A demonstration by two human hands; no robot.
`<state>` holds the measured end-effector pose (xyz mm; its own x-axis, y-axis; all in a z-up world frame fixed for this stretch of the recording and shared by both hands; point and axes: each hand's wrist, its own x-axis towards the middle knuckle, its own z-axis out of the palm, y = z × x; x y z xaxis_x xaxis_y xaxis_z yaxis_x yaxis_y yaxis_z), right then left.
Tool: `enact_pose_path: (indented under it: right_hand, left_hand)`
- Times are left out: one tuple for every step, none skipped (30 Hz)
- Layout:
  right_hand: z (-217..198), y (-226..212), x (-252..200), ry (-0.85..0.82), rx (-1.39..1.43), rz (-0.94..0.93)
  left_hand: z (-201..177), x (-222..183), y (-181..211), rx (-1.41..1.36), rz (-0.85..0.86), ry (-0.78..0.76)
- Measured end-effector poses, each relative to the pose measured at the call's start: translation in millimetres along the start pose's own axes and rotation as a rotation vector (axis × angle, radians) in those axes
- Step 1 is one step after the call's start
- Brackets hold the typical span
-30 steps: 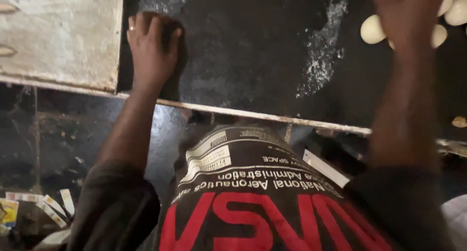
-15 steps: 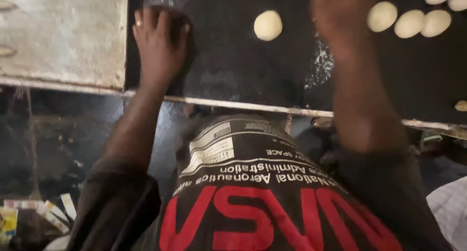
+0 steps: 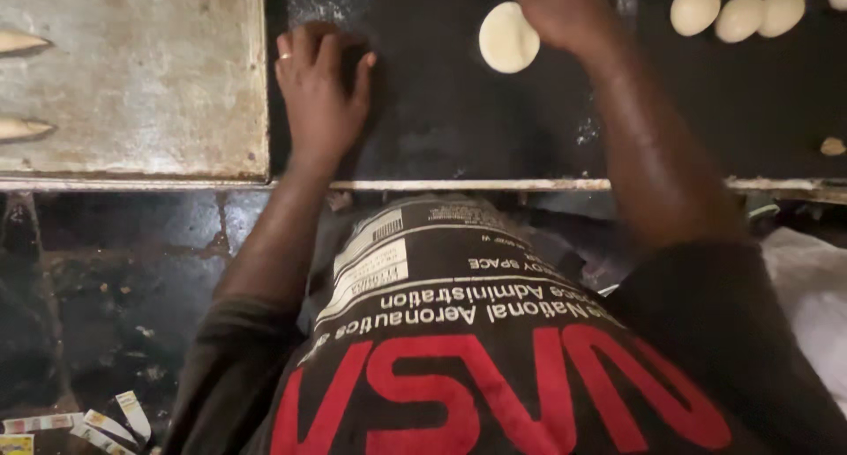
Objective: The person shapes portions of dough by hand on a dark counter into elongated pieces and places them in rows onto a metal baking tray.
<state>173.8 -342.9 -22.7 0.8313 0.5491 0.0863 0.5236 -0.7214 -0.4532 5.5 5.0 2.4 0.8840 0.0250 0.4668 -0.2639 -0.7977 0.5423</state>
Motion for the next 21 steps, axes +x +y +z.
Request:
enact_pose_path:
  right_hand:
    - [-2.1,-18.9,-15.7,0.078,0.12,-0.039]
    - [-3.2,-39.0,-29.3,0.137,0.114,-0.069]
    - [-6.8,-55.2,-37.2,0.197,0.103,-0.105]
    - [-11.8,-65.0,-37.3,0.256,0.093,-0.142]
    - [-16.0,-68.7,-35.1,0.132,0.123,0.067]
    - [-22.9,-66.4,-33.4,0.002,0.154,0.273]
    - [-27.6,-63.3,-38.1,-0.13,0.184,0.483]
    - [-27.0,-62.3,-47.5,-0.101,0.295,0.463]
    - [-27.3,-61.0,-53.7,-0.064,0.4,0.434]
    - [-28.4,-59.8,-58.6,-0.026,0.504,0.404]
    - [-31.0,-59.7,-65.7,0.124,0.604,0.384]
    - [-34.7,-61.8,-71.7,0.275,0.702,0.36]
    - [-35.6,-68.3,-75.2,0.422,0.8,0.334]
    - [-34.1,-82.1,-83.1,0.527,0.618,0.295]
    - [-30.4,-102.7,-93.2,0.631,0.435,0.242]
    - [-23.9,-124.2,-97.7,0.726,0.249,0.185]
    - [-8.0,-145.0,-92.6,0.453,-0.146,0.206]
    - [4.6,-160.9,-86.3,0.165,-0.53,0.208]
    - [16.3,-175.0,-83.3,0.046,-0.422,0.201]
    - [24.8,-185.7,-82.1,-0.071,-0.312,0.192]
    - [18.9,-180.4,-73.9,-0.168,-0.313,0.22]
  left_hand:
    - [-1.1,-0.6,-0.2,0.003,0.0,0.006]
    - [-2.1,-1.2,-0.1,0.005,0.001,0.012]
    - [-1.5,2.4,-0.6,0.008,0.002,0.024]
    - [0.1,7.0,-1.3,-0.011,-0.002,0.024]
    - [-0.7,5.6,-2.2,-0.025,-0.01,0.01]
    - [-1.2,4.0,-3.3,-0.039,-0.019,-0.003]
    - [-0.9,2.4,-3.5,-0.025,-0.021,-0.011]
    - [-0.4,1.7,-3.3,-0.011,-0.023,-0.02]
    - [1.4,6.5,-3.8,0.002,-0.019,-0.017]
    - [1.8,9.9,-4.6,-0.003,-0.008,-0.01]
    - [0.5,6.7,-4.1,-0.007,-0.008,-0.011]
    - [0.8,4.5,-4.2,-0.012,-0.008,-0.012]
    - [2.2,2.6,-5.3,0.002,-0.022,-0.025]
    - [4.3,1.9,-6.5,0.017,-0.035,-0.039]
    - [5.0,4.0,-8.8,0.035,-0.042,-0.046]
    - [4.7,4.3,-9.8,0.038,-0.048,-0.05]
    - [5.4,4.0,-9.1,0.035,-0.049,-0.055]
    - [6.0,3.1,-7.8,0.031,-0.051,-0.061]
    - [5.1,2.1,-7.8,0.03,-0.05,-0.07]
    - [2.5,0.5,-8.2,0.029,-0.05,-0.079]
    - [1.4,6.0,-10.8,0.04,-0.049,-0.067]
